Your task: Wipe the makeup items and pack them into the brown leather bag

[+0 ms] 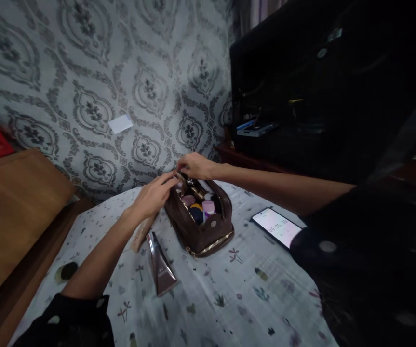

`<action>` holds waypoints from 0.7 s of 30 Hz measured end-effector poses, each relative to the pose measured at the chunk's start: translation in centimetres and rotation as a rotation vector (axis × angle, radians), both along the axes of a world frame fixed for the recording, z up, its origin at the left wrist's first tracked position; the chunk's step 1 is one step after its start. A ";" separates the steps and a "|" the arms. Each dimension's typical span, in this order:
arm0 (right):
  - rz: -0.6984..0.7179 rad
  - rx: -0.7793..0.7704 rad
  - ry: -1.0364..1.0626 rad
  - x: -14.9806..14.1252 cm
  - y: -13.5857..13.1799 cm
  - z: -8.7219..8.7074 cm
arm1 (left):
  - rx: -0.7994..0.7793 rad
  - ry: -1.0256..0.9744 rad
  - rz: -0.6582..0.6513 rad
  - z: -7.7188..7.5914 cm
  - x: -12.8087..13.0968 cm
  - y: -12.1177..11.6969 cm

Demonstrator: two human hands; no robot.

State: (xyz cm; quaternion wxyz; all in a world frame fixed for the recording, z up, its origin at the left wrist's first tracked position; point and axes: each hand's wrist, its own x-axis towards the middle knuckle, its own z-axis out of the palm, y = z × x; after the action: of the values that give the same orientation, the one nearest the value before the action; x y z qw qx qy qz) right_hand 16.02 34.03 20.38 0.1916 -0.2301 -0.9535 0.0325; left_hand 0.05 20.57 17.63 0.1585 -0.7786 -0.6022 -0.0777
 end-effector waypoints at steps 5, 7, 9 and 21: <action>0.112 -0.061 0.251 1.9 -5.2 -0.6 | 0.059 -0.235 0.198 -5.3 -2.3 -7.0; 0.205 -0.051 0.346 2.6 -7.8 -1.8 | -0.047 -0.232 0.364 -7.7 -3.6 -10.5; 0.354 -0.061 0.407 3.2 -10.5 -3.5 | -0.102 -0.230 0.533 -9.7 -5.4 -13.9; 0.503 -0.538 0.334 2.2 -22.3 -13.7 | 0.128 -0.504 1.152 -11.7 -16.9 -25.6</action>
State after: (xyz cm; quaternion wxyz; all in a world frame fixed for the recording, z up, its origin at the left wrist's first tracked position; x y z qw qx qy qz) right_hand 18.19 11.74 6.67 0.2629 -0.0231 -0.8934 0.3637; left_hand -16.89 -5.02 5.90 0.0747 -0.2761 -0.9378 -0.1967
